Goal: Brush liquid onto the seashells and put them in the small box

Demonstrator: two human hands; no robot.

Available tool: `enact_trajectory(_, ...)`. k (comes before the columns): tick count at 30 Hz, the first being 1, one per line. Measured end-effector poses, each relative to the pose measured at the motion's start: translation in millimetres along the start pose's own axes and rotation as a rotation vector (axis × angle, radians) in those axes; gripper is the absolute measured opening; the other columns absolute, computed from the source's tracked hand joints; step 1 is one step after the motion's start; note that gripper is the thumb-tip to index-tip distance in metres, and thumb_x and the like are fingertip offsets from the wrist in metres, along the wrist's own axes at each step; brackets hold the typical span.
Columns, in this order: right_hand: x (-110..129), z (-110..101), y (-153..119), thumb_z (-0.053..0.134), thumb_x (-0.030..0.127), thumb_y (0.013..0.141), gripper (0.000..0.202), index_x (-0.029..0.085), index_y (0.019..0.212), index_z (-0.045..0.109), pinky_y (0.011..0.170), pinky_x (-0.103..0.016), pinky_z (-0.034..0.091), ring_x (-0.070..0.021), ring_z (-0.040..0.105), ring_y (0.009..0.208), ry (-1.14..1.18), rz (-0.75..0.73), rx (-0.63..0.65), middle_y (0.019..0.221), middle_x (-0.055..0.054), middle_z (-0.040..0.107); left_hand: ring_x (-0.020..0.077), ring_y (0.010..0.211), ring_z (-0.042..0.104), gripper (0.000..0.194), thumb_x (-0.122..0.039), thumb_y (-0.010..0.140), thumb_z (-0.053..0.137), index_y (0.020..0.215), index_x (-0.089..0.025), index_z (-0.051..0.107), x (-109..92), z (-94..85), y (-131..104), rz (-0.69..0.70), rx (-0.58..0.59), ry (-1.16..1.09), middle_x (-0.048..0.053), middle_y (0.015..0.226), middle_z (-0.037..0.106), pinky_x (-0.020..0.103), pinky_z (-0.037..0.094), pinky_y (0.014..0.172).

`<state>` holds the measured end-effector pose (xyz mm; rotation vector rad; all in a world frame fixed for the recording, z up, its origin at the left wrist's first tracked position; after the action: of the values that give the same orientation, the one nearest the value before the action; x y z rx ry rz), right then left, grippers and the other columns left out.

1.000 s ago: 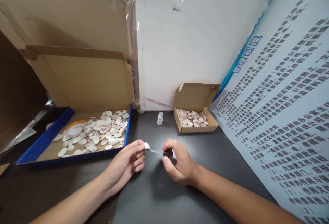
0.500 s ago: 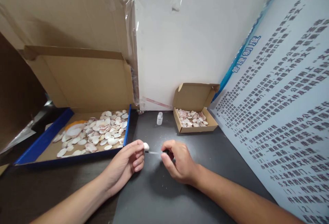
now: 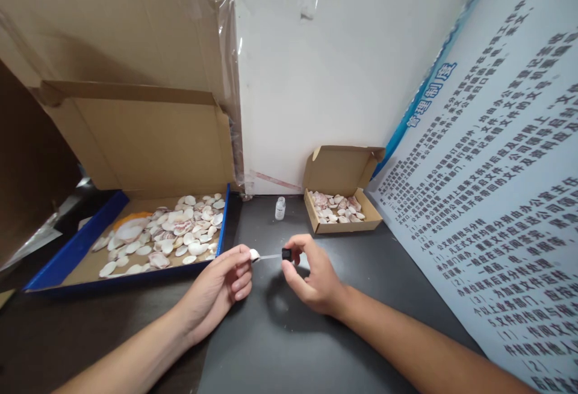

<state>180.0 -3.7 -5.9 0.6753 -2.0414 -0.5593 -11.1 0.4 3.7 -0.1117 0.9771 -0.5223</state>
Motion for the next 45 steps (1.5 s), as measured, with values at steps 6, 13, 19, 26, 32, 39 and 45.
enact_trajectory(6,-4,0,3,0.056,0.02,0.086,0.023,0.019,0.109,0.053,0.071,-0.027,0.05,-0.0134,0.058,0.072,0.095,0.038,0.002,0.096,-0.005,0.064,0.0038,0.046,0.029,0.023,-0.024,0.082,0.063,0.068,-0.015,0.048,-4,0.0,0,0.003,-0.038,-0.026,-0.006,0.061,0.033,0.017,0.029,0.042)
enact_trajectory(13,0,-3,5,0.054,0.02,0.085,0.016,0.019,0.101,0.053,0.067,-0.026,0.049,-0.0142,0.057,0.07,0.03,0.009,-0.08,0.081,-0.002,0.06,0.0038,0.046,0.027,0.021,-0.024,0.084,0.061,0.069,-0.015,0.05,-5,3.2,-1,0.001,-0.033,-0.01,-0.006,0.061,0.032,0.016,0.029,0.042)
enact_trajectory(19,4,-1,3,0.055,0.02,0.082,0.015,0.02,0.097,0.053,0.064,-0.025,0.049,-0.0138,0.057,0.066,0.017,-0.021,-0.025,0.077,-0.002,0.06,0.0034,0.046,0.027,0.02,-0.025,0.081,0.065,0.071,-0.014,0.051,-4,2.0,-1,0.011,-0.032,-0.001,-0.006,0.062,0.033,0.016,0.029,0.042)
enact_trajectory(26,6,-1,3,0.054,0.02,0.078,0.015,0.021,0.093,0.051,0.061,-0.025,0.047,-0.0134,0.055,0.063,0.005,-0.053,-0.03,0.073,0.0,0.058,0.0034,0.046,0.028,0.019,-0.024,0.079,0.067,0.071,-0.015,0.052,-2,0.8,0,0.017,-0.016,-0.005,-0.006,0.062,0.034,0.016,0.029,0.042)
enact_trajectory(32,5,0,2,0.053,0.02,0.079,0.016,0.021,0.094,0.049,0.061,-0.024,0.048,-0.013,0.054,0.063,0.042,-0.034,-0.026,0.074,0.0,0.057,0.0035,0.046,0.027,0.02,-0.026,0.08,0.066,0.071,-0.015,0.051,-3,2.5,-1,0.0,-0.022,0.003,-0.006,0.061,0.033,0.015,0.028,0.042)
enact_trajectory(39,4,1,1,0.052,0.02,0.079,0.017,0.021,0.095,0.049,0.056,-0.023,0.046,-0.0125,0.052,0.059,0.064,0.028,-0.001,0.068,0.003,0.052,0.0042,0.046,0.026,0.019,-0.027,0.082,0.063,0.073,-0.016,0.051,-3,2.1,0,-0.025,-0.013,0.008,-0.006,0.06,0.032,0.016,0.027,0.041)
enact_trajectory(45,4,1,0,0.054,0.02,0.077,0.017,0.021,0.093,0.048,0.054,-0.022,0.045,-0.0118,0.051,0.057,0.081,0.049,0.002,0.066,0.004,0.05,0.0053,0.047,0.025,0.015,-0.025,0.081,0.062,0.074,-0.017,0.051,-4,3.2,-1,-0.035,0.019,0.01,-0.006,0.061,0.032,0.017,0.029,0.042)
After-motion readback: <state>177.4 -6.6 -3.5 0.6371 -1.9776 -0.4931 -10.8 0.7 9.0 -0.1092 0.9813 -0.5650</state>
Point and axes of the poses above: each hand's wrist, its own y-axis towards the middle knuckle, its own z-axis out of the palm, x = y × z, the point moved 1 cm from there along y, towards the middle knuckle
